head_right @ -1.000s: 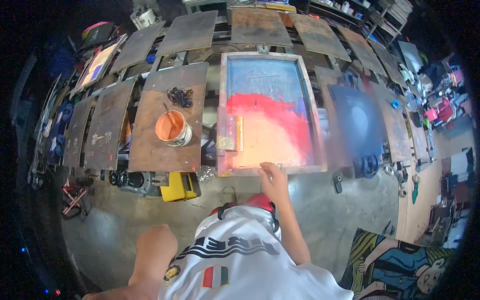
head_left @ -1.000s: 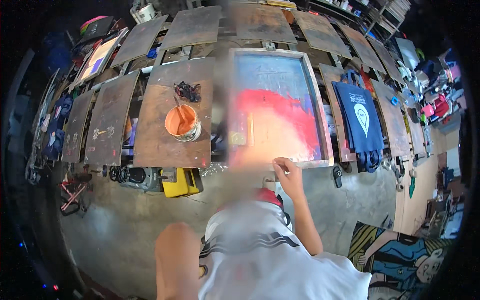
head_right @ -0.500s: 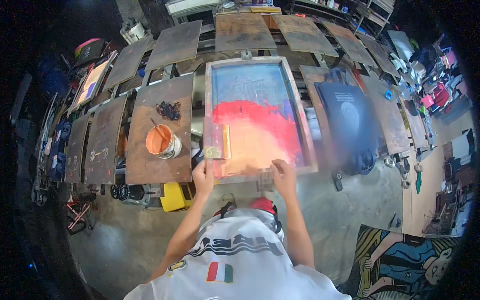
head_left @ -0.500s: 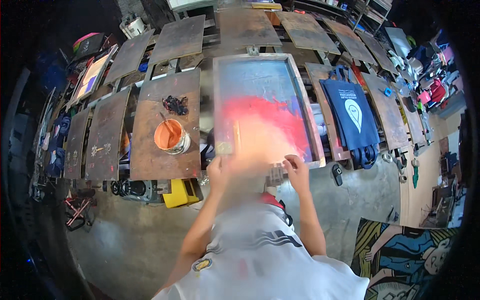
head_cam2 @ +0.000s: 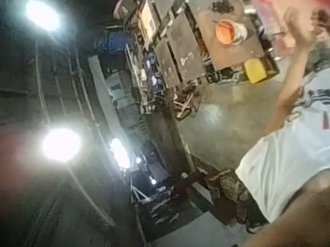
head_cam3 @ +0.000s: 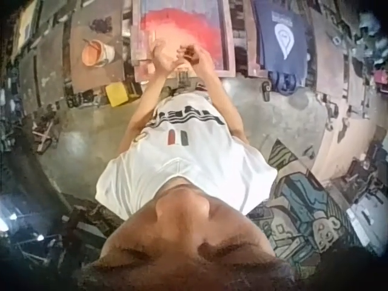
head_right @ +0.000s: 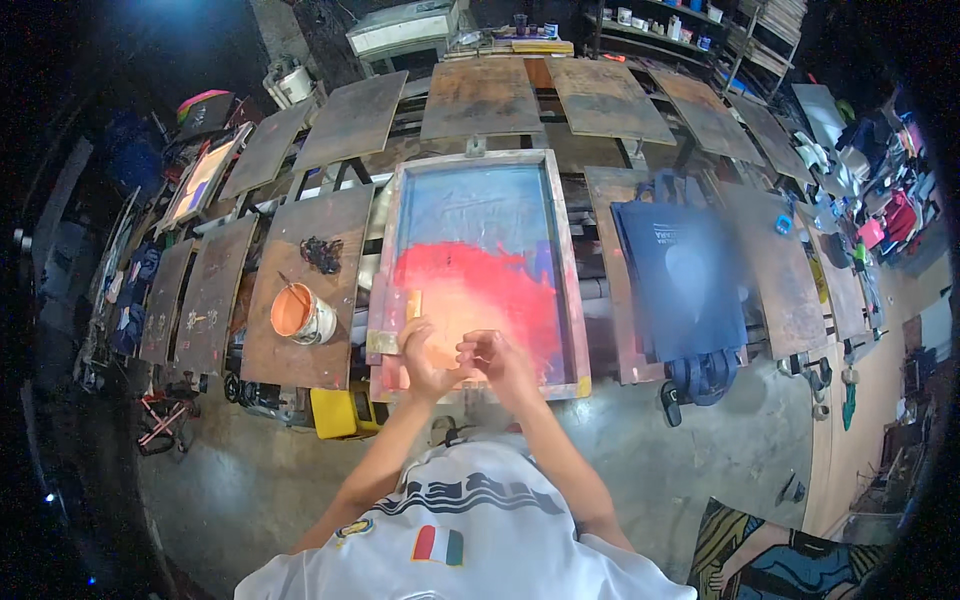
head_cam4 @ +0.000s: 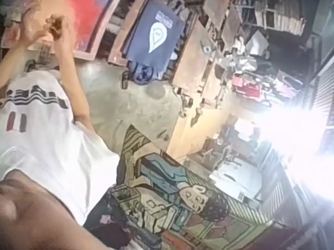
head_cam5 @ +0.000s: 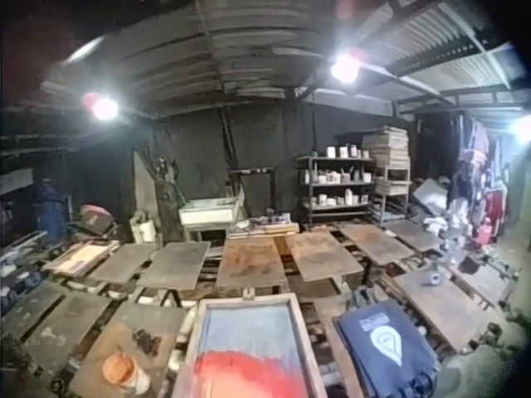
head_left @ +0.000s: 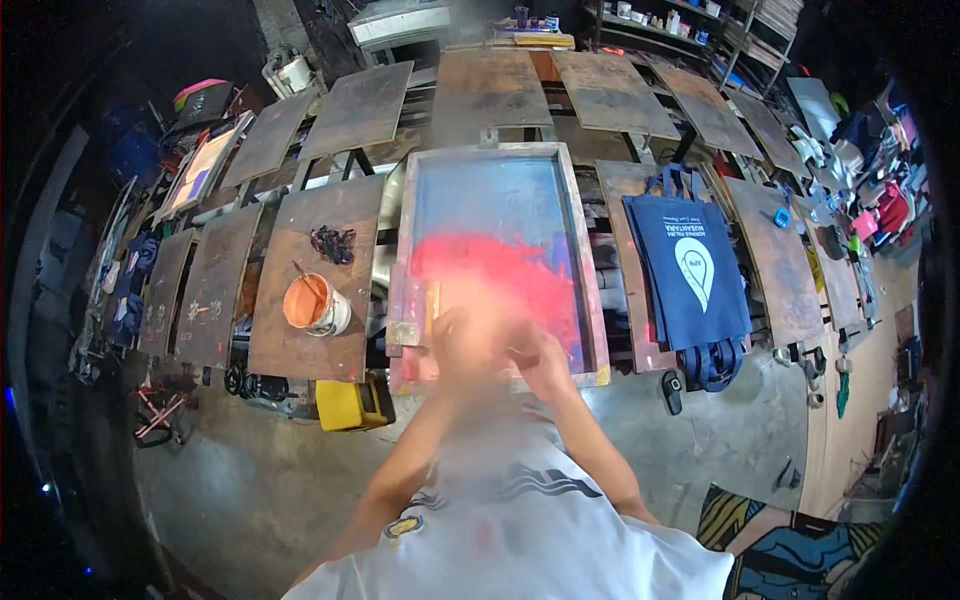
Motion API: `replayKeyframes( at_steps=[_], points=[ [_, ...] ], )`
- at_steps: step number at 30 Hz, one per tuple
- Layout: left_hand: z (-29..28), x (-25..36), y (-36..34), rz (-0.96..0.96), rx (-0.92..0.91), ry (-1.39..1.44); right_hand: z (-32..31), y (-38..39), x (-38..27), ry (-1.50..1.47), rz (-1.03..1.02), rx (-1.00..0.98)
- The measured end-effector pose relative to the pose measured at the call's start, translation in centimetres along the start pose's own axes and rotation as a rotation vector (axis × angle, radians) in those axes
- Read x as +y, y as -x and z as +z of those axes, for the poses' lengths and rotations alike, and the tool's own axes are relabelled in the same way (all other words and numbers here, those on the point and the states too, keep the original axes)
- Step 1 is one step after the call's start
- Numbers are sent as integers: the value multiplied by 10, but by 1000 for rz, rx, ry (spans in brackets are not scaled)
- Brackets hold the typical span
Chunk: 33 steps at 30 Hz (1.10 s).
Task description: Screen printing a design onto tote bags and then inspecting and arranging them.
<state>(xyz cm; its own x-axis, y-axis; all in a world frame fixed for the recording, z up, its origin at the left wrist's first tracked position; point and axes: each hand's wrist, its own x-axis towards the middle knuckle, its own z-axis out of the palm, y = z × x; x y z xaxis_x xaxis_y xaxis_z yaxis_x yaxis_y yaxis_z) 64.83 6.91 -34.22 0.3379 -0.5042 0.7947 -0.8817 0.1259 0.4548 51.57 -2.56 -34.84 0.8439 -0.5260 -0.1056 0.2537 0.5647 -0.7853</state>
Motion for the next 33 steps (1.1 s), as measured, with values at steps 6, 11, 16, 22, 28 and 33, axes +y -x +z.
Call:
replayKeyframes(
  at_steps=[6,11,16,22,28,33],
  points=[
    [24,10,-33,276,288,-70,-13,-7,-41,-420,252,-240],
    [33,13,-29,438,-134,-98,-16,-19,-47,-57,303,-243],
    [42,-2,-29,224,-401,6,-21,-18,-18,36,400,-333],
    [20,-10,-17,-27,-404,-80,-10,-23,-16,244,261,-357],
    [-20,-24,2,-163,-350,-286,11,-20,-1,120,426,-278],
    [-37,-39,18,-276,-257,-216,18,-32,30,28,273,-392]
  ],
)
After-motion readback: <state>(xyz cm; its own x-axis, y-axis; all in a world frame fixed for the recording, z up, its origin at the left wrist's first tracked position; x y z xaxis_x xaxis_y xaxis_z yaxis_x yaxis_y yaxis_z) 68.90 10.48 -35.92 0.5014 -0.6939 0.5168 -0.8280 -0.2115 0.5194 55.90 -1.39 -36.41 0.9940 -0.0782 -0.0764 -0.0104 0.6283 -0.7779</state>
